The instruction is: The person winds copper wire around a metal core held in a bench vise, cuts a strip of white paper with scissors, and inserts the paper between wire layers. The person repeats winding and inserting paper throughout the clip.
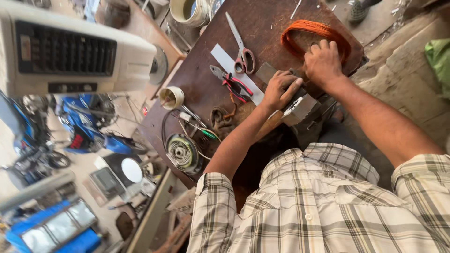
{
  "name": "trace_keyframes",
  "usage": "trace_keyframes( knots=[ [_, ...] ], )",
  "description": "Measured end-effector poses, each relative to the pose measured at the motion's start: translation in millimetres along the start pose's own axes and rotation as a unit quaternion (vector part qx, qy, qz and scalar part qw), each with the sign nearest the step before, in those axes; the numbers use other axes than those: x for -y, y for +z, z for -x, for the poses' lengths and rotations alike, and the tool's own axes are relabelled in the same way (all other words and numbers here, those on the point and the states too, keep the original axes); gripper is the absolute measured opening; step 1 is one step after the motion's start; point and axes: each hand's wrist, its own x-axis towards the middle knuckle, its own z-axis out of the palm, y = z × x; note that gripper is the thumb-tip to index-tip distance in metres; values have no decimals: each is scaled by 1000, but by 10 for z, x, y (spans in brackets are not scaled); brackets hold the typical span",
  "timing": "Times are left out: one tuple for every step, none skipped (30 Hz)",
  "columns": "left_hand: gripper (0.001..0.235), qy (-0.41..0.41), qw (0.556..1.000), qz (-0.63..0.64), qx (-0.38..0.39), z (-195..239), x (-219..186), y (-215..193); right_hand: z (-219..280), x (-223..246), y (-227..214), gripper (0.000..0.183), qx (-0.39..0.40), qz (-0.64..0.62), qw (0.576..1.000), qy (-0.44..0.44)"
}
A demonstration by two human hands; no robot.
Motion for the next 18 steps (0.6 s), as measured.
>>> trace_keyframes(
  knots=[
    [27,-20,1000,-2,2,-9,-24,0,-64,-67,-64,21,6,-111,993,37],
    [27,-38,999,-4,5,-12,-52,-23,-152,-158,-132,24,12,-220,972,76],
    [28,-57,998,-6,9,-35,-100,-24,-213,-226,-204,28,20,-327,938,113],
    [28,-95,991,74,-66,-41,-163,-63,-313,-334,-278,26,64,-460,864,192],
    [28,-130,969,154,-141,-41,-253,-99,-393,-490,-368,24,108,-578,764,266],
    [28,-165,935,233,-212,-26,-376,-100,-450,-607,-432,23,152,-676,638,335],
    [29,-174,907,277,-266,87,-519,-168,-502,-746,-498,22,160,-715,580,356],
    [31,-182,875,321,-314,248,-699,-226,-498,-888,-576,20,164,-749,518,379],
    [29,-144,891,260,-342,437,-937,-216,-465,-978,-638,20,132,-776,494,370],
    [28,-108,904,196,-365,663,-1198,-189,-346,-1047,-710,19,99,-801,467,362],
    [26,-78,920,156,-351,829,-1454,-114,-266,-1087,-772,19,65,-823,439,354],
    [25,-46,933,116,-337,956,-1683,-27,-154,-1105,-849,19,53,-837,425,340],
    [22,19,949,164,-271,992,-1851,101,77,-1104,-957,20,41,-850,412,325],
    [19,84,953,208,-203,952,-1967,260,294,-1080,-1056,21,30,-864,398,308],
    [33,-14,957,244,-159,878,-2082,484,534,-1049,-1150,17,15,-839,412,356],
    [49,-115,947,279,-112,770,-2192,773,834,-1001,-1229,14,1,-811,424,404],
    [64,-148,958,200,-144,509,-2169,1075,1116,-949,-1283,13,5,-801,446,398],
    [78,-189,956,185,-129,236,-2109,1353,1396,-890,-1319,13,10,-793,467,391]
  ],
)
